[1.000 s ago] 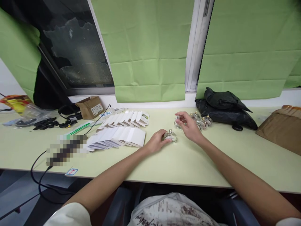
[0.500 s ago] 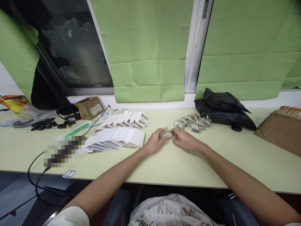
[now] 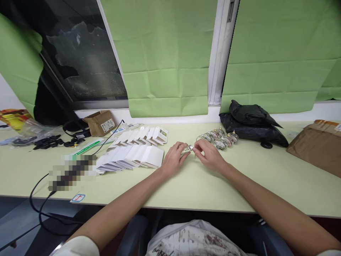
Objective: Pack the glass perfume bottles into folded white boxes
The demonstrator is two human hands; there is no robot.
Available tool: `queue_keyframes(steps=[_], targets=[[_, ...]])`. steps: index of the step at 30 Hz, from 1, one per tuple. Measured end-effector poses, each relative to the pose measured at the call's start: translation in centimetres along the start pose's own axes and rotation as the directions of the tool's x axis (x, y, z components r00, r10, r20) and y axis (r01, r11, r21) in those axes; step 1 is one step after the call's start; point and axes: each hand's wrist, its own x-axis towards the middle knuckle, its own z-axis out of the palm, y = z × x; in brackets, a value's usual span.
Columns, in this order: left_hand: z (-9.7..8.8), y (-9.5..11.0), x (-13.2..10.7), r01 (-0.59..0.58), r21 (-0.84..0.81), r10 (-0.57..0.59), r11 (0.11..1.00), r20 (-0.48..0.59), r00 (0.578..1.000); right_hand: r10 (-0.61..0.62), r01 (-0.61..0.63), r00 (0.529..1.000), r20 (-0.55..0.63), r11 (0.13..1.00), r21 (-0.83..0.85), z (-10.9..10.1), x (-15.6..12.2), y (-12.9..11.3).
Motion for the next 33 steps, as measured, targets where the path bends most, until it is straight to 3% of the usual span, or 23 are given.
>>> queue_keyframes(steps=[5, 10, 17, 22, 24, 25, 28, 30, 33], targets=[[-0.2, -0.3, -0.1, -0.025, 0.069, 0.022, 0.997, 0.033, 0.999, 0.044, -0.043, 0.997, 0.071, 0.999, -0.015, 0.1, -0.1, -0.2], [-0.1, -0.4, 0.0, -0.075, 0.100, 0.069, 0.992, 0.059, 0.996, 0.104, -0.103, 0.994, 0.024, 0.994, -0.048, 0.6, -0.2, -0.5], [0.0, -0.5, -0.1, -0.154, 0.139, 0.140, 0.978, 0.108, 0.984, 0.062, -0.060, 0.998, 0.008, 0.987, -0.150, 1.3, -0.4, -0.6], [0.3, -0.6, -0.2, -0.150, 0.100, 0.138, 0.984, 0.118, 0.983, 0.047, -0.046, 0.999, -0.001, 0.988, -0.148, 0.9, -0.1, -0.1], [0.3, -0.7, -0.1, -0.083, 0.093, 0.073, 0.992, 0.107, 0.992, 0.077, -0.083, 0.995, -0.071, 0.993, -0.082, 0.0, 0.3, 0.3], [0.4, -0.8, 0.0, -0.037, 0.095, 0.028, 0.995, 0.094, 0.995, 0.118, -0.124, 0.980, -0.162, 0.992, -0.029, -0.6, 0.5, 0.5], [0.5, -1.0, 0.1, 0.050, 0.104, -0.058, 0.993, 0.082, 0.995, 0.238, -0.237, 0.883, -0.404, 0.970, 0.053, -2.2, 0.9, 1.2], [0.5, -1.1, 0.1, 0.077, 0.102, -0.087, 0.992, 0.096, 0.992, 0.210, -0.218, 0.928, -0.309, 0.976, 0.008, -2.4, 0.9, 1.5], [0.7, -1.3, 0.0, 0.188, 0.093, -0.194, 0.978, 0.071, 0.978, 0.150, -0.152, 0.988, -0.043, 0.987, -0.044, -1.6, 0.8, 2.0]])
